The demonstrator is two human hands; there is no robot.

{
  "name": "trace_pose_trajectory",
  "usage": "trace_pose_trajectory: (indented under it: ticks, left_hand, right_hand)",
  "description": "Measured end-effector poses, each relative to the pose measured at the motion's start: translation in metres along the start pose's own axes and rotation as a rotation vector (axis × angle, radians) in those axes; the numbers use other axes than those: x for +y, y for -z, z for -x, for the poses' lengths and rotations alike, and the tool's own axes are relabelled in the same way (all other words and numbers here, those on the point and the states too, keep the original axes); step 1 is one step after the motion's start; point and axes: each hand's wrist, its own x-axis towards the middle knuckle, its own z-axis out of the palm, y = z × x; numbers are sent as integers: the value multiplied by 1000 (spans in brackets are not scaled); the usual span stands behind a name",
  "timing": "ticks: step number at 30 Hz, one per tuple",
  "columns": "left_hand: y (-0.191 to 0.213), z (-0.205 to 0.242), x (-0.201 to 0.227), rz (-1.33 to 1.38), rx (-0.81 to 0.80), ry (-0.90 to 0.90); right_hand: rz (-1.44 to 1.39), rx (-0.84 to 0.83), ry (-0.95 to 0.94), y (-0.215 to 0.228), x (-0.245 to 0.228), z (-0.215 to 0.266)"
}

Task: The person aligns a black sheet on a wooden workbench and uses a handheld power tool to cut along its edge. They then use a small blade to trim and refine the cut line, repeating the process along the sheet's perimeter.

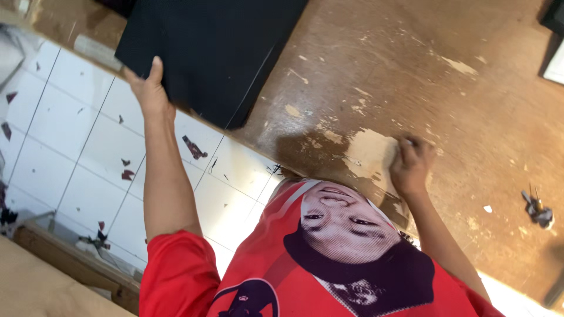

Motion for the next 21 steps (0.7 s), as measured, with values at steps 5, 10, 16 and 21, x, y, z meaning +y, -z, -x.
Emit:
trace_pose_trajectory:
  ticks: [5, 10, 16, 21]
  left_hand:
    - [34, 2, -28, -444, 24, -193]
    - [7, 59, -36, -999, -85, -513]
    - [-94, 217, 34, -985, -452, -833]
    - [-153, 307, 97, -608, -1206, -831]
  right_hand:
    - [91, 7, -131, 21, 26, 17]
    - [77, 75, -159, 38, 61, 22]
    - [233, 174, -302, 55, 99, 43]
    - [322, 233, -430, 56, 134, 63]
